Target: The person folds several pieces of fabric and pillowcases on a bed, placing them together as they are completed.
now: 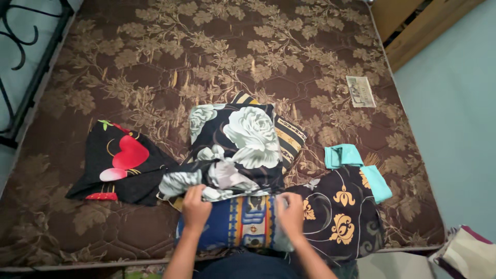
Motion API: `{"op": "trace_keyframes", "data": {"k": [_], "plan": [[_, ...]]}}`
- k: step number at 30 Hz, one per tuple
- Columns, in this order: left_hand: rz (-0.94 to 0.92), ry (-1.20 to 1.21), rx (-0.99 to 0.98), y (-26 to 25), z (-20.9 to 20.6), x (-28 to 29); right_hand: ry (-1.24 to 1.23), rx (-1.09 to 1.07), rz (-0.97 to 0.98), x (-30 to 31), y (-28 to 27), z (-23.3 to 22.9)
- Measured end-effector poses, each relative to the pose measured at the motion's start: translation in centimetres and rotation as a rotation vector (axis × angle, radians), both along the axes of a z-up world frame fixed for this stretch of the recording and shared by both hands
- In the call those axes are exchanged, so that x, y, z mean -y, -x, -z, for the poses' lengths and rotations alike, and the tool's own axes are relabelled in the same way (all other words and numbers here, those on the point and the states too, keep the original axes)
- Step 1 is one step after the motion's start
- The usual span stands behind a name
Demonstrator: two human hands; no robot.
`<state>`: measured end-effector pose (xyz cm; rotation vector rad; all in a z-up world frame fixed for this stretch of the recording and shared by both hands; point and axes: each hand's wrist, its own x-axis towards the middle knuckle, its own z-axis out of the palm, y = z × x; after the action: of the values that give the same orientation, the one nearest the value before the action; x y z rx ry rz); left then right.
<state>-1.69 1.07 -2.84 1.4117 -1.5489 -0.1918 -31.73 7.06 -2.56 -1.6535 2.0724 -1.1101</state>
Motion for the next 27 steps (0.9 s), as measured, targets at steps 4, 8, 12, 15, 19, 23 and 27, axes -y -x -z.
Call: {"op": "trace_keyframes", "data": {"k": [4, 8, 12, 15, 19, 23, 27], "plan": [[0.219, -0.044, 0.004, 3.2, -1.9, -0.5, 0.122, -0.09, -0.648, -2.3, -6.9, -6.7], [0.409, 0.104, 0.037, 6.5, -5.6, -2.0, 0.379, -0.548, -0.766, -2.0, -9.9, -6.3], [0.449, 0.071, 0.112, 7.3, -8.1, -3.2, -0.205, -0.524, -0.81, -1.2, -10.3, 1.4], [0.419, 0.081, 0.135, 6.6, -8.1, -3.9, -0.057, -0.418, -0.714, 0.2, -9.9, 8.6], [0.428, 0.127, 0.188, 4.7, -7.2, -4.6, -0.108, -0.27, -0.718, 2.8, -8.7, 14.1], [0.232, 0.141, 0.28, 2.4, -5.7, -4.3, 0.04, -0.351, -0.652, 6.9, -8.5, 15.0], [-0.094, 0.151, 0.418, -0.2, -2.1, -3.3, 0.167, -0.234, -0.609, 10.9, -6.0, 13.5]]}}
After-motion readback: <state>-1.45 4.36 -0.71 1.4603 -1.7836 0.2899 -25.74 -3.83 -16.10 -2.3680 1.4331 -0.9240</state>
